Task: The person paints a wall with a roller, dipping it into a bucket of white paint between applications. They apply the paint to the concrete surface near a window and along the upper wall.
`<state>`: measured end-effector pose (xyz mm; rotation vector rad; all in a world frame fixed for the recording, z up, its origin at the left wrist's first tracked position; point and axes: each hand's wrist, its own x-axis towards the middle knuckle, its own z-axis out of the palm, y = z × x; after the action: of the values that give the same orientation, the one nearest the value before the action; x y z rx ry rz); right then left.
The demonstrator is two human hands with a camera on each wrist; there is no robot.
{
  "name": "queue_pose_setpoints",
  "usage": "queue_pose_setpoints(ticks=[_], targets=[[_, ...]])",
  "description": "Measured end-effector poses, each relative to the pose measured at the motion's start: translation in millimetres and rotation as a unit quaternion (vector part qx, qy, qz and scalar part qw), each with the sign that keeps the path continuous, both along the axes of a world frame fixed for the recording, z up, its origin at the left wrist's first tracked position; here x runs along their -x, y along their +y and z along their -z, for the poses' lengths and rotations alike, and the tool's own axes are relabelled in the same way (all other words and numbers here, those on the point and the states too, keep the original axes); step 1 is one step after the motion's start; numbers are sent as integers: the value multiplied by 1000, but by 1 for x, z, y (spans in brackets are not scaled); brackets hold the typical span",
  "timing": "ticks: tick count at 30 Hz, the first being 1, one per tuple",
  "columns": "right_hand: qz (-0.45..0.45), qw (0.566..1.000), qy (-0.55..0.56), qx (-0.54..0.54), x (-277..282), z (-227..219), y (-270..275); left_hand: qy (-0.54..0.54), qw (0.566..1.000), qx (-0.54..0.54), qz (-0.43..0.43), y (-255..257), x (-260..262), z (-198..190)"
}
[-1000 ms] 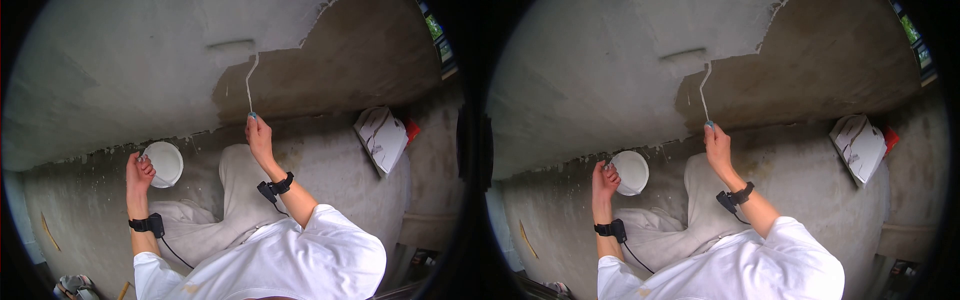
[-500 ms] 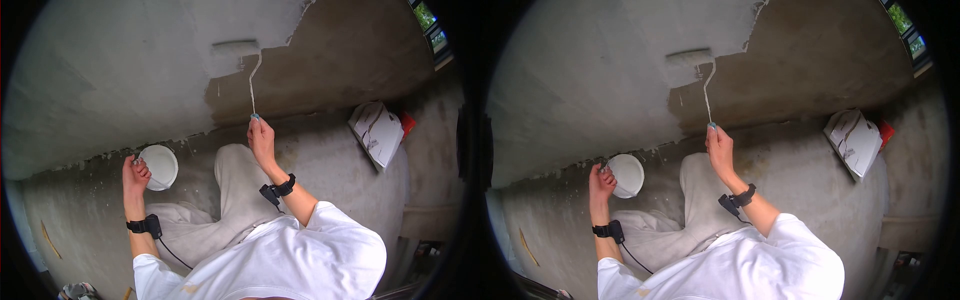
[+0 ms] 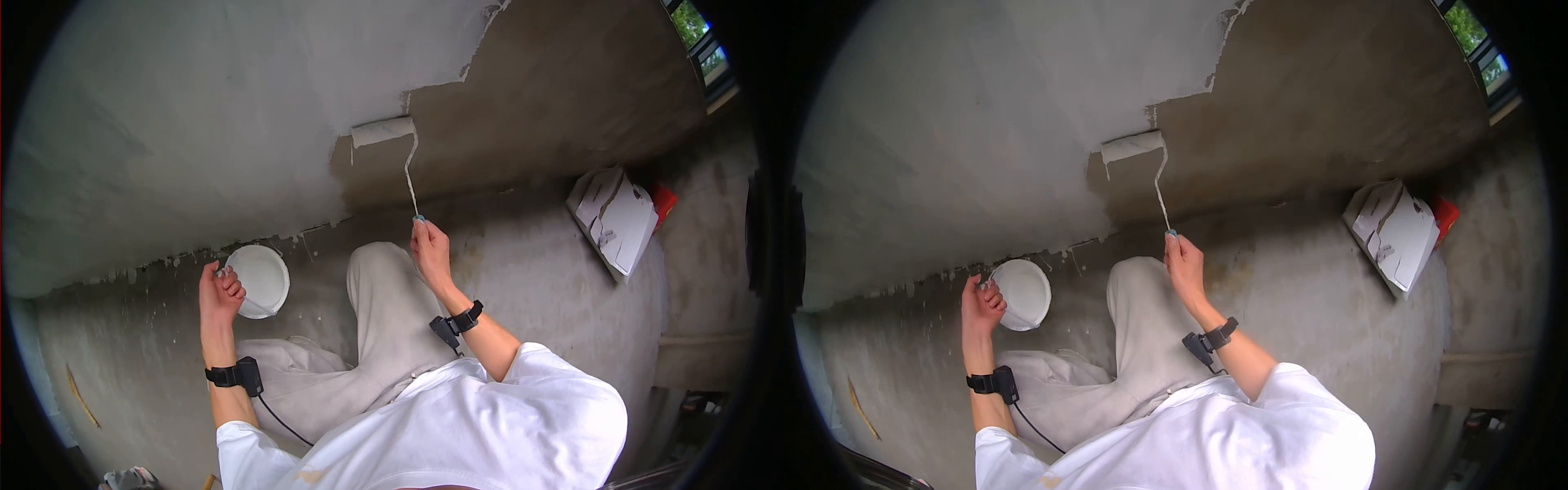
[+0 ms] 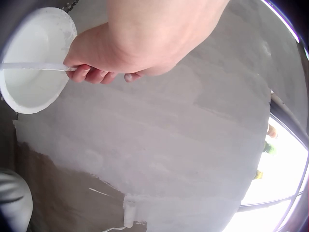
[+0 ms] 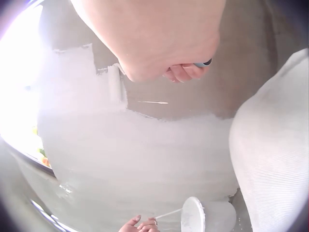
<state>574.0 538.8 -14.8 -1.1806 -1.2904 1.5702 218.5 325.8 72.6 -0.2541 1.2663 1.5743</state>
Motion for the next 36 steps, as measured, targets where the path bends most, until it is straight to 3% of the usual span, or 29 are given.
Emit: queue_pose_setpoints(ticks=[8, 17, 20, 25, 29, 36], targets=[[-3, 991, 135, 17, 12, -77, 17, 7, 1000, 1, -4, 0, -2, -1], [2, 998, 53, -17, -6, 17, 17, -4, 1000, -5, 13, 0, 0, 0], [-9, 998, 61, 9, -12, 16, 10, 3, 1000, -4, 11, 2, -1, 0], [-4, 988, 147, 39, -1, -46, 26, 4, 1000, -4, 21, 3, -2, 0], [-13, 978, 205, 14, 6, -62, 42, 10, 1000, 0, 16, 0, -1, -1], [-17, 987, 159, 14, 0, 11, 42, 3, 1000, -4, 22, 2, -3, -4]])
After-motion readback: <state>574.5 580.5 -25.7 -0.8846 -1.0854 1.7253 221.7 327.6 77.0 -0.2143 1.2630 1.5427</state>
